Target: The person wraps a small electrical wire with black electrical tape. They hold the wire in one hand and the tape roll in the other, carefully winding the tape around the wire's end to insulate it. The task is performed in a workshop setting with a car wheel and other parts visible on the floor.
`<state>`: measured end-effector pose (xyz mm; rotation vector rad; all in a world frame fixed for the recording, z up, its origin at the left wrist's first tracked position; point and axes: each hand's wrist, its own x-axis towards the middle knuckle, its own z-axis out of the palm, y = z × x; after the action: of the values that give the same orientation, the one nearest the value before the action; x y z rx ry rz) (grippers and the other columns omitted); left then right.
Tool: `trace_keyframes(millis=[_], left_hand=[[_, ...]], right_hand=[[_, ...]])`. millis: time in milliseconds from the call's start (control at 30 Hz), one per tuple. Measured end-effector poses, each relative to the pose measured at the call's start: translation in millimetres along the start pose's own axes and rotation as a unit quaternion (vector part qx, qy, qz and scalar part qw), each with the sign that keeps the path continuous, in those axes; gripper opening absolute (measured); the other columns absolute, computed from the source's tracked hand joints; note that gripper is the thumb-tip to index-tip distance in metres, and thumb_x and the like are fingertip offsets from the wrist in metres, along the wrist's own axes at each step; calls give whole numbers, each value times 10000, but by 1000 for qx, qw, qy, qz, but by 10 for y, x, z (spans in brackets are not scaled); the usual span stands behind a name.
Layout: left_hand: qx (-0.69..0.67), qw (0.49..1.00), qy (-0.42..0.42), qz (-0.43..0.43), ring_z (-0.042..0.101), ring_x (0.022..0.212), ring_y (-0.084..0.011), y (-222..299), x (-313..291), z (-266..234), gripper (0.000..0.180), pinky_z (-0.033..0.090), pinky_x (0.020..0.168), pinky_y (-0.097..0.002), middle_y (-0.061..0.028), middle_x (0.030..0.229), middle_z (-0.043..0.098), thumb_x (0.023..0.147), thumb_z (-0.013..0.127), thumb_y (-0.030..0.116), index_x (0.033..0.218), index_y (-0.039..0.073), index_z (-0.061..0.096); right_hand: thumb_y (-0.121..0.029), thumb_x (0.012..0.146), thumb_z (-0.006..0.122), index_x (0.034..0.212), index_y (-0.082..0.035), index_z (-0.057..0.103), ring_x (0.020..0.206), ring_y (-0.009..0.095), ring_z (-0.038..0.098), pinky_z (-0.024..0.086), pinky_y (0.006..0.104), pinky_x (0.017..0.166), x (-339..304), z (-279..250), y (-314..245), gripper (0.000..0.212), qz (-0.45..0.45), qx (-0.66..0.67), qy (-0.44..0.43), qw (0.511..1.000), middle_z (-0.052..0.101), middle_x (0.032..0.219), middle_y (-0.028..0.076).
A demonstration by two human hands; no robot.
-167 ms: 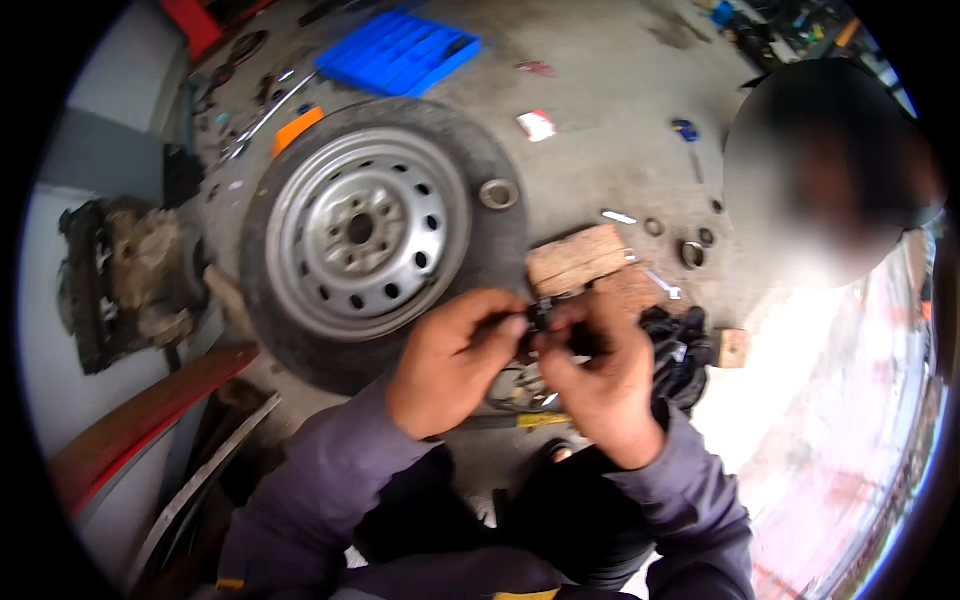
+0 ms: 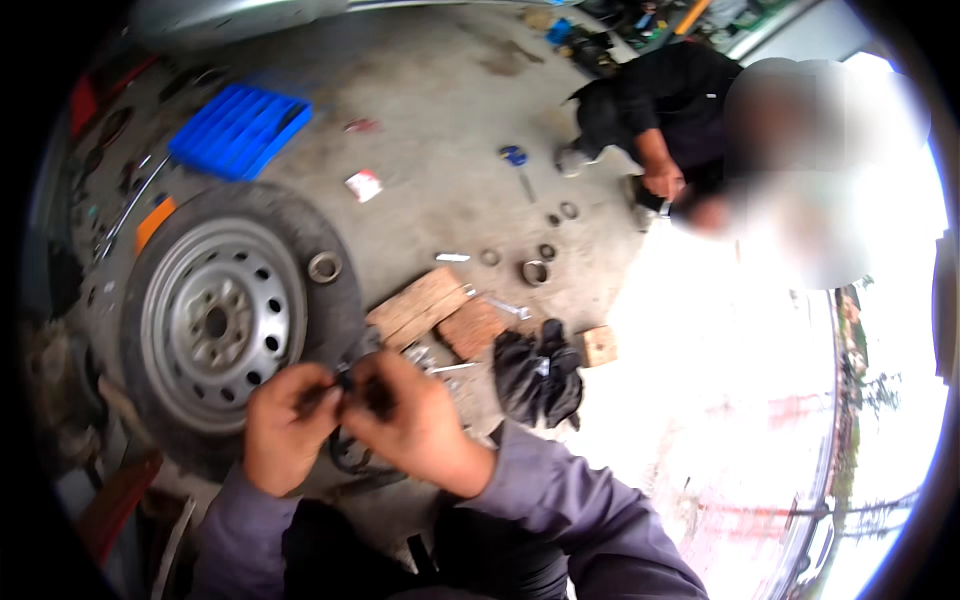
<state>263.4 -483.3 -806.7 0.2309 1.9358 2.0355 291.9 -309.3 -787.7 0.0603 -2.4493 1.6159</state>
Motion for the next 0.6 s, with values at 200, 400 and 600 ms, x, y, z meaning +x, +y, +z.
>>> trace_keyframes(millis=[200, 400, 600], left_hand=[[-181, 981, -6, -68, 486, 652, -75, -30, -158, -25, 124, 432, 623, -267, 6, 762, 506, 925, 667, 115, 1000, 31, 616], [-241, 966, 29, -87, 441, 521, -80, -44, -130, -74, 170, 414, 508, -270, 8, 655, 524, 938, 702, 158, 1023, 20, 654], [-233, 969, 8, -75, 485, 557, -94, -113, -93, -31, 159, 454, 536, -284, -14, 694, 563, 929, 702, 110, 1041, 16, 641]], right_hand=[[-45, 875, 698, 1100, -34, 571, 857, 242, 680, 539, 334, 740, -50, 101, 193, 258, 97, 183, -76, 975, 671, 951, 138], [-49, 866, 730, 1145, -47, 625, 937, 254, 681, 544, 346, 798, 19, 11, 69, 298, -66, 77, -84, 991, 637, 1033, 106], [-117, 782, 798, 1106, -63, 649, 893, 322, 661, 548, 395, 756, 30, -215, 21, 361, -115, -36, -80, 989, 607, 1007, 108]])
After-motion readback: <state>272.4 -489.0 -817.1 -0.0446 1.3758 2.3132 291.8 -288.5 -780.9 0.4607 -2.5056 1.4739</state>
